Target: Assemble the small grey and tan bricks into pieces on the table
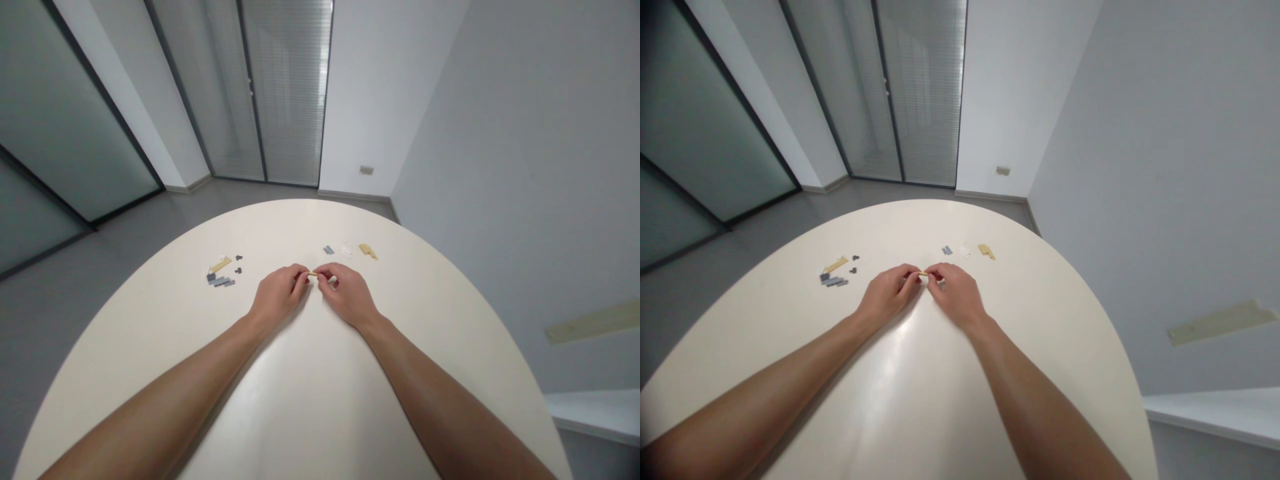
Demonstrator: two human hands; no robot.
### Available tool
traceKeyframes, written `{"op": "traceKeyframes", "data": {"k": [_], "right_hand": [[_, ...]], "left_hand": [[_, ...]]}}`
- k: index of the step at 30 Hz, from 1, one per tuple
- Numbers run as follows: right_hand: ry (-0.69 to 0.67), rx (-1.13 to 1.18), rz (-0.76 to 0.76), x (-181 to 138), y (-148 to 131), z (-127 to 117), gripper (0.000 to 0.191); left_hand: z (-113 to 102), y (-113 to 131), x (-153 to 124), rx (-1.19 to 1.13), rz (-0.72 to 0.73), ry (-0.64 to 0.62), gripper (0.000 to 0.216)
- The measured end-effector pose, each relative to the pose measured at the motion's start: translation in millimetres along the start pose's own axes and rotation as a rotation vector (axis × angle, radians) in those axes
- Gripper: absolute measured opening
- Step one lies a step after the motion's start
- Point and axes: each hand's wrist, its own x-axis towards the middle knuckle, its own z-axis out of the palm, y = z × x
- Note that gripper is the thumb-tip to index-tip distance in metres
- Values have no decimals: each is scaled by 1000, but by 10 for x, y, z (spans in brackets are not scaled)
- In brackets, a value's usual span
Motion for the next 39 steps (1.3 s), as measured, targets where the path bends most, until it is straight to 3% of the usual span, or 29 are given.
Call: {"op": "traceKeyframes", "data": {"k": [39], "right_hand": [[-4, 27, 11, -6, 6, 7, 15]], "left_hand": [[-3, -1, -10, -39, -22, 7, 30]]}}
